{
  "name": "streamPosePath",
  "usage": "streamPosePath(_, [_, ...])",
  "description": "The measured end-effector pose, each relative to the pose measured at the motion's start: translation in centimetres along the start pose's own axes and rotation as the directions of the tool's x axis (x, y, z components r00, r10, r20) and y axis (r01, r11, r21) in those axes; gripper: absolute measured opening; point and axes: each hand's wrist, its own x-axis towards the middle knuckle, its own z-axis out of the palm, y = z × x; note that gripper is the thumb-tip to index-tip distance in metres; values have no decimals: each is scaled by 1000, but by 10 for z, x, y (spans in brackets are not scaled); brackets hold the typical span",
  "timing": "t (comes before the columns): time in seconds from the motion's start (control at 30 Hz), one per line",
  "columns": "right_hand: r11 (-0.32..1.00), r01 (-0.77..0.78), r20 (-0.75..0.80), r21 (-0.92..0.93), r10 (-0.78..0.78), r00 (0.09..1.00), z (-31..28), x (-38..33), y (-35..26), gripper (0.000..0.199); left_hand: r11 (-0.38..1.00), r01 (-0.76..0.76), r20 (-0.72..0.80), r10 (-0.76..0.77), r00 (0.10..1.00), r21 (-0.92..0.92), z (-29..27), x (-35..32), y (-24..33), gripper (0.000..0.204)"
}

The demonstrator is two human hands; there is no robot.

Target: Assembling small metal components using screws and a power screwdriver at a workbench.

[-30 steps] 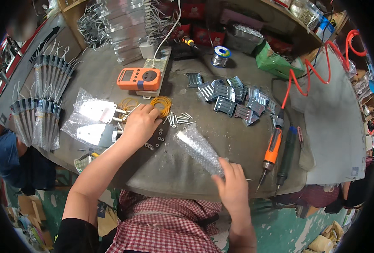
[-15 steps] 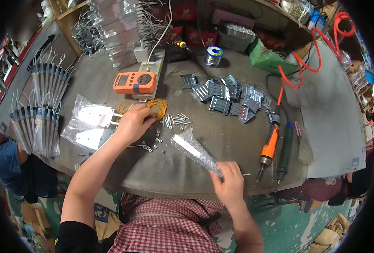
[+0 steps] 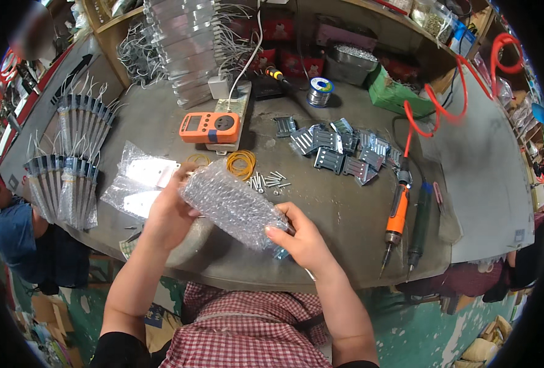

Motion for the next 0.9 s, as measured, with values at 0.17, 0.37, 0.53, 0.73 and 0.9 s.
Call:
streamPosePath(0.17, [740, 231, -36, -632, -326, 945, 22, -21, -37, 23, 669, -594, 236, 553, 799, 447, 32, -38, 8, 61])
streamPosePath(0.37, [481, 165, -94, -861, -469, 878, 24, -20, -26, 25, 207, -706, 689, 157, 707, 677, 50, -60, -12, 51])
streamPosePath(0.53, [939, 163, -209, -303, -233, 950, 8, -28, -18, 30, 345, -360, 327, 152, 933, 867, 63, -54, -27, 35])
streamPosePath(0.73, [946, 239, -218, 220, -191, 957, 14, -28, -12, 37, 828, 251, 790, -556, 258, 501, 40, -35, -25, 53])
streamPosePath(0.9, [821, 571, -379, 26, -520, 765, 24, -28, 2, 34, 946, -35, 327, 146, 934, -322, 56, -46, -67, 101])
